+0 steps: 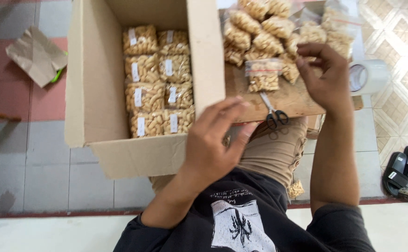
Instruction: Packing small plastic bags of snacks into a cardboard box in an organized manner.
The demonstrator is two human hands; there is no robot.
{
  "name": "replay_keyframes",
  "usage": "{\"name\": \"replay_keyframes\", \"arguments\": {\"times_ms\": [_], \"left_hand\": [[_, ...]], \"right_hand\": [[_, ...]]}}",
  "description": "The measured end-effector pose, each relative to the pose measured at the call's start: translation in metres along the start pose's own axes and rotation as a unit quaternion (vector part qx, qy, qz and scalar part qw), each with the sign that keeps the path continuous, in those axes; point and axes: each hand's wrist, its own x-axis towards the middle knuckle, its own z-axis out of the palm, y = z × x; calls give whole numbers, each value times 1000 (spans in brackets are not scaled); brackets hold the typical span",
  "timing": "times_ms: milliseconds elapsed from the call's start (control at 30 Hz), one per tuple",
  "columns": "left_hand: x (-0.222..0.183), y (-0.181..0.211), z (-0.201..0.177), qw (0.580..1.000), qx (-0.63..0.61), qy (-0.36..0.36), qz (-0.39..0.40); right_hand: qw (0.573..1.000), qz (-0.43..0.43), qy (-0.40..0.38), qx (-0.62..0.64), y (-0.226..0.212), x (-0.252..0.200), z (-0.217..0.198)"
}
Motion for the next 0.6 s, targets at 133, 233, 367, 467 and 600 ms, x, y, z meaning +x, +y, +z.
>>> {"name": "replay_keyframes", "arguments": {"times_ms": [133,233,367,467,600], "left_hand": [[3,6,56,997,-70,-32,4],[-1,-12,111,991,-125,-48,-14],[-2,-47,171,985,-103,-108,-83],[-2,-79,206,983,-60,-141,-106],[-15,-112,238,982,45,-181,-39]], "right_hand": [[996,81,43,6,58,-29,1],[987,150,54,2,98,-46,10],[972,216,95,-6,133,-64,32],[963,240,115,-30,145,-68,50],[957,207,157,-130,135,-69,74]]}}
